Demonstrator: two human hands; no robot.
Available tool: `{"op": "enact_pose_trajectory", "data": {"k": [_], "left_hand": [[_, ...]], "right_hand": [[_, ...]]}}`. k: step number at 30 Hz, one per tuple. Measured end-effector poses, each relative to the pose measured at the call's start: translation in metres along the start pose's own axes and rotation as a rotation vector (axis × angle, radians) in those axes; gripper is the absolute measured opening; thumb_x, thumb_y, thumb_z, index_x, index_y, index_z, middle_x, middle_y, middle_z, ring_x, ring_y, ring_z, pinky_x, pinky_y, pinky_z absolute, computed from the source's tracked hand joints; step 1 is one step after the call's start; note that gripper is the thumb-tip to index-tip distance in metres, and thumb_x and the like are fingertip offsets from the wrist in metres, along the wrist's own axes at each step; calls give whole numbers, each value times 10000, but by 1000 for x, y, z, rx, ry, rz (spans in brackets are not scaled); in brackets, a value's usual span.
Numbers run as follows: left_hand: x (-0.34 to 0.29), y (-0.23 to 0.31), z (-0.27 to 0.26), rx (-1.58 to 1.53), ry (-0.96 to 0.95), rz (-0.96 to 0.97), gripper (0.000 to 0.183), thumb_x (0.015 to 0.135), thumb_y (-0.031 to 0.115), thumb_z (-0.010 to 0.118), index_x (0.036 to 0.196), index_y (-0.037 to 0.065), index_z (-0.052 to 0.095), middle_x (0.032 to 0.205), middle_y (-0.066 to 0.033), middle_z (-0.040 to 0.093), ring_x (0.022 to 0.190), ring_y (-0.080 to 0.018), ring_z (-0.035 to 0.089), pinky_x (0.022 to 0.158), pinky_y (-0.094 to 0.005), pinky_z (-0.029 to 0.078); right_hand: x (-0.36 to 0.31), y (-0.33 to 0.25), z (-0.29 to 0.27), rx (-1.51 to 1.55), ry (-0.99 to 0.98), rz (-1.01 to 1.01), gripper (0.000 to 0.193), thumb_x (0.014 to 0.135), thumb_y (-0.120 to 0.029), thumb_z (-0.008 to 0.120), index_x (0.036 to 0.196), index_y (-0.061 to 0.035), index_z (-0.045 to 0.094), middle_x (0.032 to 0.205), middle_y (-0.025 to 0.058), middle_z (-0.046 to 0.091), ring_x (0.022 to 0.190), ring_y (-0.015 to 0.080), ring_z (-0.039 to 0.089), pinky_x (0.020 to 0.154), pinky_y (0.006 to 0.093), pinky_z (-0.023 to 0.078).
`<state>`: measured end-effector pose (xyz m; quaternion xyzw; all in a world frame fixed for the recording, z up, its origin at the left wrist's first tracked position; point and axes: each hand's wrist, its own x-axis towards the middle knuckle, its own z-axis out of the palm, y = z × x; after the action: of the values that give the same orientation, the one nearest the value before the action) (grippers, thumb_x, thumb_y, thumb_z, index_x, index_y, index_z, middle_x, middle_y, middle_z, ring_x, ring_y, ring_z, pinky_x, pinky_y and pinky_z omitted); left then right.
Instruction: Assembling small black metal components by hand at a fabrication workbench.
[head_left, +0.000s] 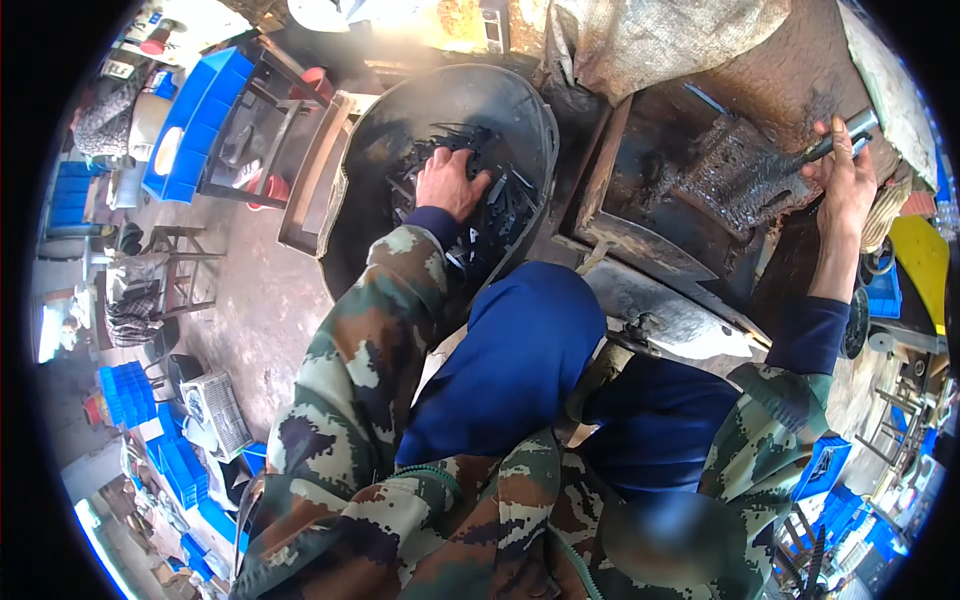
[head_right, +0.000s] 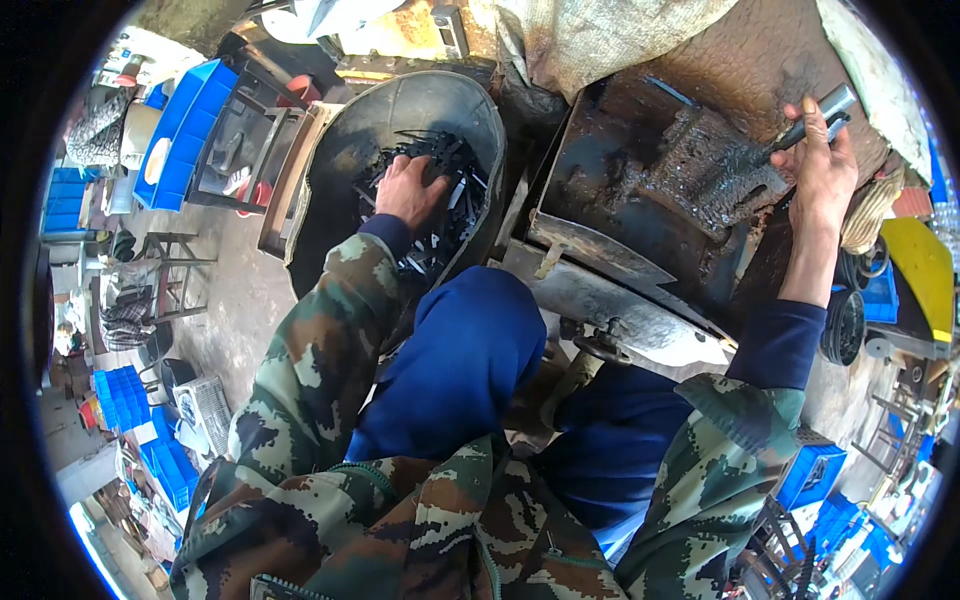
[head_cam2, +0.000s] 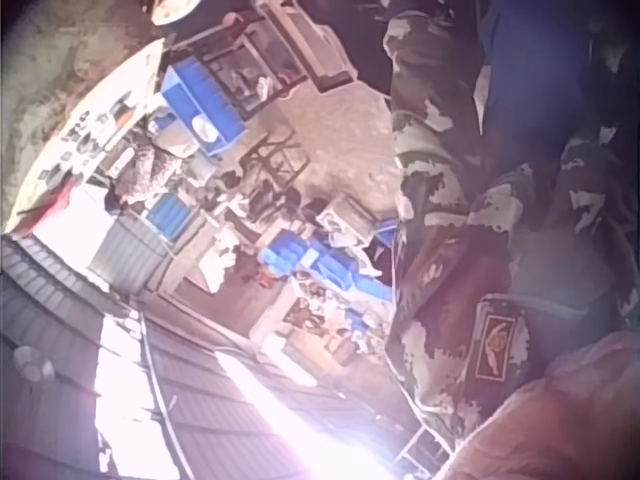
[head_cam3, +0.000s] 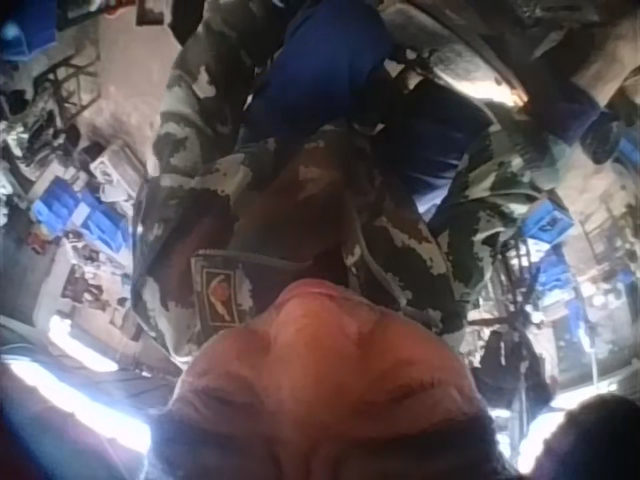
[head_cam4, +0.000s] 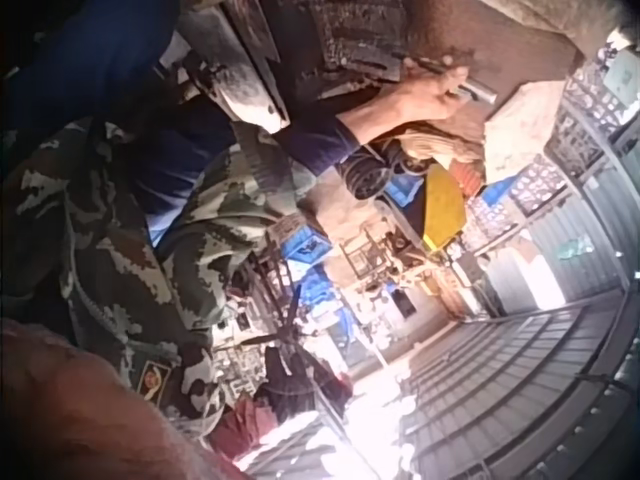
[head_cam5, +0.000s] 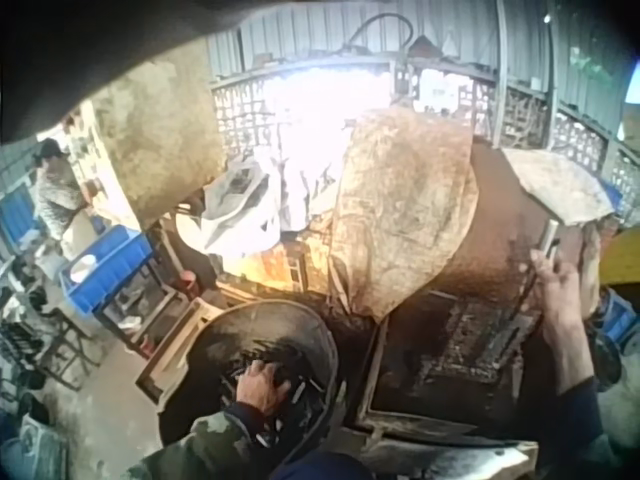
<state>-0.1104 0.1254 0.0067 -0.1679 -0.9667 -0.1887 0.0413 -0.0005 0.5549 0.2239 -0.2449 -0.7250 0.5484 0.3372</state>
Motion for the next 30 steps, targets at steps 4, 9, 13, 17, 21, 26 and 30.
{"op": "enact_pose_trajectory", "data": {"k": [4, 9, 13, 17, 21, 26, 30], "left_hand": [[9, -7, 17, 15, -12, -86, 362, 793, 348, 656, 1070, 115, 664, 1105, -150, 583, 1059, -345, 557, 904, -459, 447], [-1, -29, 21, -149, -28, -35, 303, 779, 244, 672, 1044, 97, 668, 1018, -157, 631, 1006, -340, 599, 875, -448, 473], [-10, -48, 14, -315, -61, -103, 277, 753, 155, 705, 1004, 48, 661, 964, -165, 674, 914, -315, 655, 827, -390, 515], [-11, -45, 9, -451, -160, -202, 235, 774, 134, 689, 991, 44, 668, 884, -135, 694, 837, -247, 675, 784, -346, 524], [-12, -64, 11, -570, -96, -207, 211, 788, 127, 678, 976, 34, 664, 844, -116, 694, 798, -193, 667, 757, -325, 519], [-14, -75, 11, -612, -153, -256, 186, 804, 118, 659, 961, 17, 653, 831, -110, 690, 785, -175, 658, 741, -314, 513], [-26, -71, -7, -501, -71, -208, 123, 854, 73, 615, 954, 3, 609, 754, -25, 619, 680, -100, 564, 638, -254, 472]], "right_hand": [[0, 1, 5, 26, 2, 4, 322, 914, -261, 666, 1098, -5, 601, 781, 30, 660, 456, 22, 384, 468, 221, 499], [-1, -1, -6, 14, -6, -7, 325, 913, -261, 668, 1102, -5, 598, 810, 37, 670, 464, 20, 393, 466, 221, 496], [-4, 0, -1, 21, -6, 4, 326, 913, -254, 669, 1111, -6, 594, 828, 46, 676, 464, 20, 401, 472, 220, 501], [-3, 2, -9, -3, -2, 9, 324, 915, -245, 666, 1116, -2, 591, 834, 49, 678, 465, 20, 404, 479, 220, 508], [-3, -1, -3, 31, -16, -2, 322, 915, -239, 665, 1114, 3, 590, 823, 48, 674, 463, 19, 401, 483, 221, 513], [-4, -5, -6, 4, -4, 16, 322, 911, -235, 671, 1106, 8, 592, 786, 37, 657, 462, 21, 394, 479, 223, 508], [-5, 1, 1, 22, -8, 25, 322, 909, -233, 675, 1102, 11, 591, 758, 28, 644, 467, 19, 389, 476, 223, 502]]}}
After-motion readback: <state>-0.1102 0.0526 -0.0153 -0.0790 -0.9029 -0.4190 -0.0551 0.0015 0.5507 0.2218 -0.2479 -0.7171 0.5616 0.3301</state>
